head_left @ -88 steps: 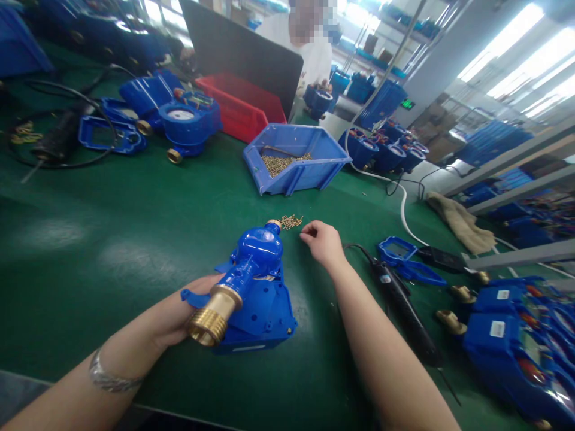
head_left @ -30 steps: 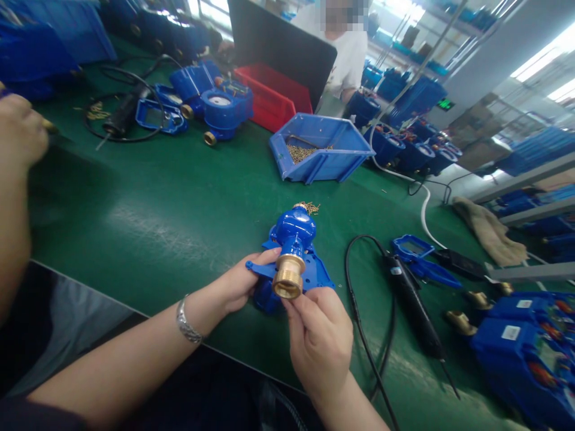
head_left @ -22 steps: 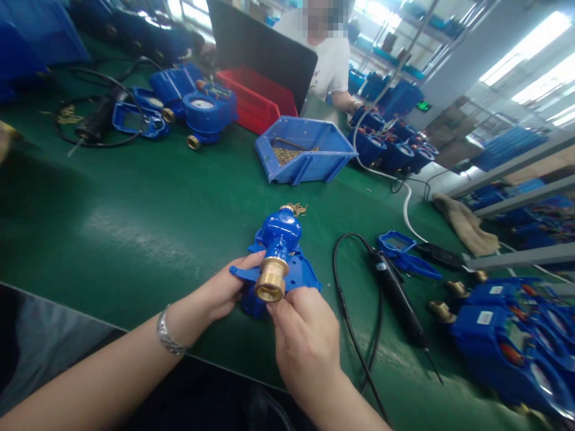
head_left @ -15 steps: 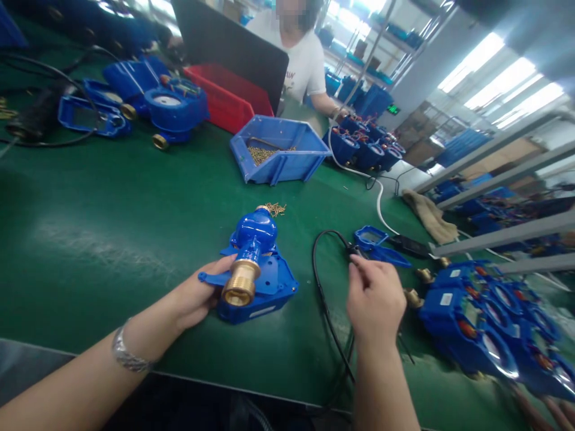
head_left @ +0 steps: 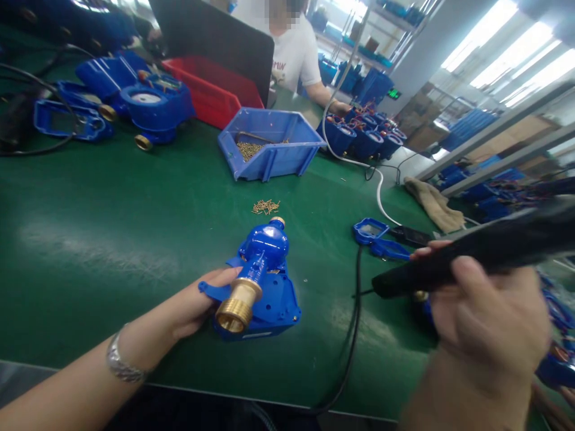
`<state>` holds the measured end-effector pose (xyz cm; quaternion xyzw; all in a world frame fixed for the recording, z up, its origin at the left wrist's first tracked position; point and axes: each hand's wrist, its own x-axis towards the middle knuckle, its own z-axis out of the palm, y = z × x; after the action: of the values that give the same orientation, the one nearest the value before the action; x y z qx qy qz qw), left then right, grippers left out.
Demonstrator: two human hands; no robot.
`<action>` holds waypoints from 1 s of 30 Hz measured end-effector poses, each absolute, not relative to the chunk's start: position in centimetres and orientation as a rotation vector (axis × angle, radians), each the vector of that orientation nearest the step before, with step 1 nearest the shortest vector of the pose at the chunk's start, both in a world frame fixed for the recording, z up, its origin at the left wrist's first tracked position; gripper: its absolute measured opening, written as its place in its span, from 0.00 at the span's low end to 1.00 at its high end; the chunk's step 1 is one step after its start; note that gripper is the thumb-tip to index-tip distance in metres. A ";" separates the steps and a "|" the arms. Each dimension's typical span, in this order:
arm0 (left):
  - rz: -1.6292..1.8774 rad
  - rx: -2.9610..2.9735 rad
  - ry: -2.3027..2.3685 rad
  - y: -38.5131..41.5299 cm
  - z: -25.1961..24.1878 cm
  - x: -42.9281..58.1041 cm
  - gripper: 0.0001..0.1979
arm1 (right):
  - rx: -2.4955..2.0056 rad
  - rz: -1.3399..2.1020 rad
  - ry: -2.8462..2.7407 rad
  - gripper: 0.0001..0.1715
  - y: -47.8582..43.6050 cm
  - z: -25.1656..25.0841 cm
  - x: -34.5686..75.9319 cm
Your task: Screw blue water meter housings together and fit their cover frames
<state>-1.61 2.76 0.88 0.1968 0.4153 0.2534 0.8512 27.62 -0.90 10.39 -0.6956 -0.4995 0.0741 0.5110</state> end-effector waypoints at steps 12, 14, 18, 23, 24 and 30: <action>0.494 0.467 0.778 2.9 0.2 -1.5 0.14 | -1.041 0.619 -1.046 0.21 4.2 11.9 17.0; 0.507 0.481 0.780 2.9 0.5 -1.5 0.14 | -1.059 0.677 -1.049 0.21 4.8 11.1 16.8; 0.520 0.482 0.812 2.8 1.1 -1.0 0.15 | -1.038 0.822 -1.069 0.20 5.4 8.9 16.5; 0.568 0.493 0.837 2.7 0.7 -0.3 0.15 | -1.055 0.840 -0.989 0.15 5.3 6.9 16.3; 0.563 0.481 0.837 2.7 0.3 -0.2 0.15 | -1.059 0.830 -0.984 0.15 5.2 6.8 16.2; 0.570 0.455 0.887 2.5 -1.4 -0.2 0.23 | -1.111 0.805 -0.936 0.15 4.9 6.6 16.1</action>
<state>-0.19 2.52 -1.39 0.2152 0.4195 0.2696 0.8397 16.06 4.94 6.58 -0.4937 -0.4162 0.3580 0.6744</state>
